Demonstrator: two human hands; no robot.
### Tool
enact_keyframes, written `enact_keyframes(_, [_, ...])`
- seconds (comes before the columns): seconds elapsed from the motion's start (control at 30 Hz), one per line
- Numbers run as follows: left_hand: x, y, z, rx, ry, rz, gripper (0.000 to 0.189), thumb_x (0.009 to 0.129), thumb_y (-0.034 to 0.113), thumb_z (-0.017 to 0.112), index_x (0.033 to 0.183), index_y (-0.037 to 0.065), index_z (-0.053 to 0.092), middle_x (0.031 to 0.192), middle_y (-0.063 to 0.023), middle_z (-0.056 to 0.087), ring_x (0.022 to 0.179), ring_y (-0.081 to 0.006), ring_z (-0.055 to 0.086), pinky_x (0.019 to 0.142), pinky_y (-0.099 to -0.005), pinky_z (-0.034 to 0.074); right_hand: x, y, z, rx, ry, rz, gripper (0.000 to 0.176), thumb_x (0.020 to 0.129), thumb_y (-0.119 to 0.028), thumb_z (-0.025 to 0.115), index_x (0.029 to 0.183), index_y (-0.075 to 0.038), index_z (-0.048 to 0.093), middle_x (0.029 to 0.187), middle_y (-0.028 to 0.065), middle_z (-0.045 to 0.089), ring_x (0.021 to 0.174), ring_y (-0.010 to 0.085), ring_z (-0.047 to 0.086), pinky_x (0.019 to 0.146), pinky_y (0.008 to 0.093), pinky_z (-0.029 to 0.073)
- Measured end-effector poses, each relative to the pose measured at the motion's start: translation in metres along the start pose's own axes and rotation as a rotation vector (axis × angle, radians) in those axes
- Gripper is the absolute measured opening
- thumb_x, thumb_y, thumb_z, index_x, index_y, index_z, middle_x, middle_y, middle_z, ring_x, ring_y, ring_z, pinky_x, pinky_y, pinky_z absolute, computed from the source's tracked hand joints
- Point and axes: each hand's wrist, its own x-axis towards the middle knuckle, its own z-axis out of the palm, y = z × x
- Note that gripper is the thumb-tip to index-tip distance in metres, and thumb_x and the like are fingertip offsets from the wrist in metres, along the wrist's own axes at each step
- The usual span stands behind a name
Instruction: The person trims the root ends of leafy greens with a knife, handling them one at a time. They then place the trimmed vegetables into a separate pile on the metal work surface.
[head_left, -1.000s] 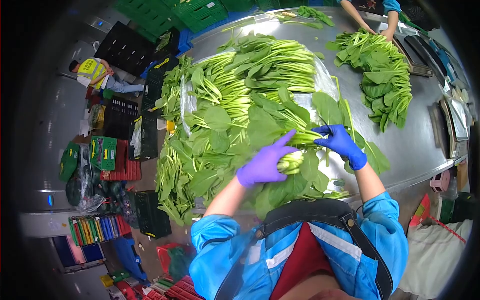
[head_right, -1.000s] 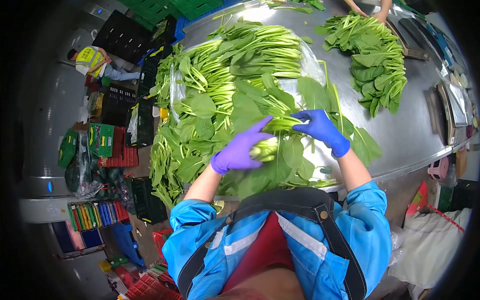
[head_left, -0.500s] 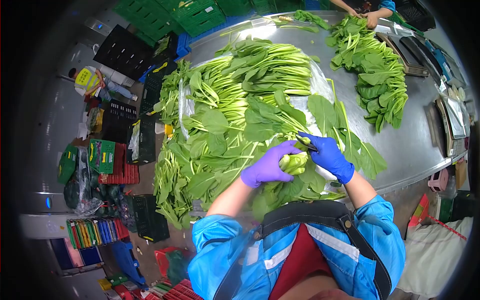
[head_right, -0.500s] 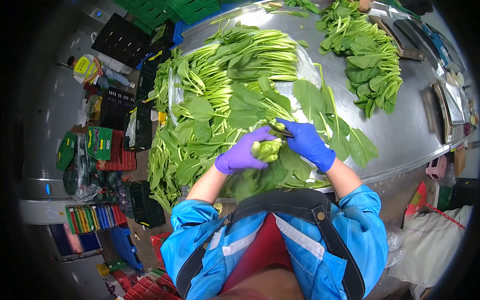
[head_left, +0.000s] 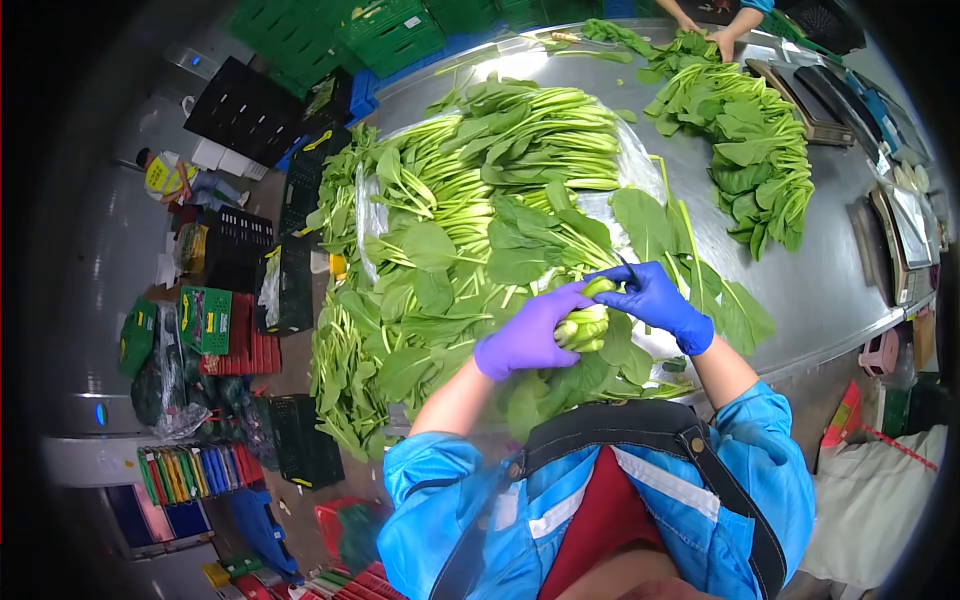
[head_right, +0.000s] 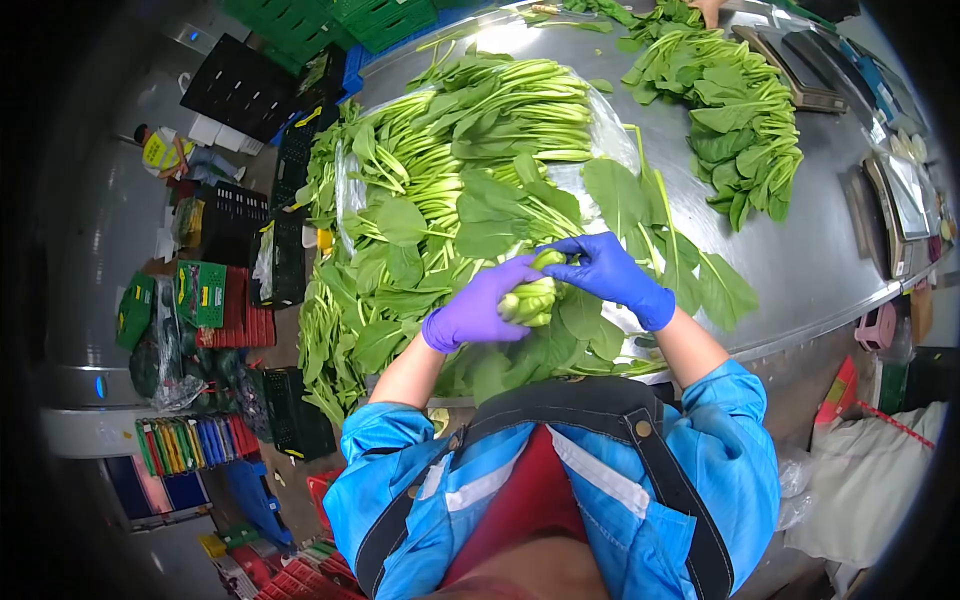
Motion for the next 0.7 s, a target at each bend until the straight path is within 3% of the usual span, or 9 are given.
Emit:
enact_keyframes(0.1, [-0.005, 0.014, -0.004, 0.222, 0.011, -0.16, 0.063, 0.059, 0.017, 0.073, 0.118, 0.008, 0.052, 0.116, -0.019, 0.056, 0.105, -0.0351, 0.057, 0.09, -0.0378, 0.046, -0.002, 0.007, -0.002, -0.16, -0.017, -0.119, 0.027, 0.075, -0.022, 0.071, 0.095, -0.004, 0.068, 0.065, 0.0096, 0.062, 0.054, 0.0145, 0.053, 0.054, 0.0278, 0.044])
enact_keyframes(0.2, [-0.013, 0.014, -0.024, 0.315, 0.076, -0.238, 0.059, 0.061, 0.015, 0.07, 0.117, 0.009, 0.053, 0.114, -0.0188, 0.058, 0.1, -0.0355, 0.059, 0.085, -0.0381, 0.049, -0.003, 0.026, -0.021, -0.43, -0.036, -0.159, 0.027, 0.074, -0.022, 0.072, 0.092, -0.002, 0.068, 0.066, 0.0124, 0.063, 0.055, 0.0173, 0.057, 0.056, 0.0295, 0.046])
enact_keyframes(0.27, [-0.015, 0.011, -0.034, 0.328, 0.088, -0.249, 0.066, 0.056, 0.012, 0.07, 0.119, 0.006, 0.051, 0.115, -0.0178, 0.057, 0.1, -0.0354, 0.059, 0.083, -0.038, 0.05, -0.003, 0.017, -0.038, -0.153, -0.007, 0.054, 0.026, 0.074, -0.019, 0.072, 0.09, 0.0, 0.068, 0.07, 0.0106, 0.066, 0.06, 0.0125, 0.061, 0.059, 0.027, 0.048])
enact_keyframes(0.33, [-0.016, 0.006, -0.037, 0.288, 0.106, -0.123, 0.067, 0.056, 0.013, 0.072, 0.119, 0.005, 0.051, 0.129, -0.0175, 0.049, 0.111, -0.0351, 0.054, 0.09, -0.037, 0.046, -0.002, 0.005, -0.046, 0.127, -0.024, 0.246, 0.026, 0.075, -0.02, 0.072, 0.09, 0.002, 0.067, 0.07, 0.0076, 0.066, 0.063, 0.0092, 0.06, 0.06, 0.0253, 0.048])
enact_keyframes(0.4, [-0.007, 0.0, -0.028, 0.227, 0.066, -0.047, 0.067, 0.057, 0.016, 0.076, 0.119, 0.008, 0.052, 0.137, -0.0167, 0.042, 0.118, -0.0306, 0.051, 0.096, -0.0337, 0.042, 0.003, 0.006, -0.036, 0.107, -0.043, 0.205, 0.026, 0.076, -0.02, 0.072, 0.089, 0.002, 0.067, 0.069, 0.0064, 0.065, 0.062, 0.0086, 0.059, 0.059, 0.0252, 0.047])
enact_keyframes(0.47, [0.008, -0.005, -0.013, -0.097, -0.061, 0.105, 0.069, 0.057, 0.014, 0.076, 0.121, 0.009, 0.052, 0.135, -0.016, 0.044, 0.117, -0.0295, 0.051, 0.099, -0.0341, 0.04, 0.007, 0.001, -0.027, 0.086, -0.057, 0.161, 0.026, 0.077, -0.02, 0.072, 0.088, 0.003, 0.067, 0.069, 0.0052, 0.064, 0.061, 0.0079, 0.057, 0.058, 0.0251, 0.047])
enact_keyframes(0.6, [0.013, 0.002, -0.015, 0.01, -0.077, -0.086, 0.071, 0.055, 0.017, 0.076, 0.12, 0.004, 0.05, 0.119, -0.0158, 0.055, 0.108, -0.0298, 0.055, 0.096, -0.0353, 0.041, 0.008, 0.0, -0.028, -0.186, -0.087, 0.025, 0.026, 0.073, -0.023, 0.073, 0.084, 0.0, 0.067, 0.063, 0.0092, 0.061, 0.056, 0.0131, 0.057, 0.055, 0.0309, 0.047])
enact_keyframes(0.67, [0.007, 0.006, -0.023, 0.081, -0.105, -0.064, 0.071, 0.055, 0.019, 0.075, 0.12, 0.002, 0.05, 0.116, -0.0167, 0.057, 0.107, -0.0308, 0.055, 0.094, -0.0361, 0.042, 0.004, 0.014, -0.029, -0.72, -0.092, -0.138, 0.028, 0.069, -0.026, 0.071, 0.084, -0.002, 0.067, 0.064, 0.0143, 0.061, 0.058, 0.0231, 0.061, 0.057, 0.0366, 0.048])
enact_keyframes(0.7, [0.003, 0.007, -0.027, 0.138, -0.094, -0.116, 0.07, 0.056, 0.019, 0.075, 0.119, 0.002, 0.051, 0.116, -0.0172, 0.056, 0.106, -0.0314, 0.055, 0.094, -0.0364, 0.042, 0.005, 0.019, -0.032, -0.869, -0.079, -0.036, 0.029, 0.066, -0.028, 0.068, 0.084, -0.005, 0.067, 0.068, 0.017, 0.062, 0.062, 0.0314, 0.061, 0.06, 0.0414, 0.048])
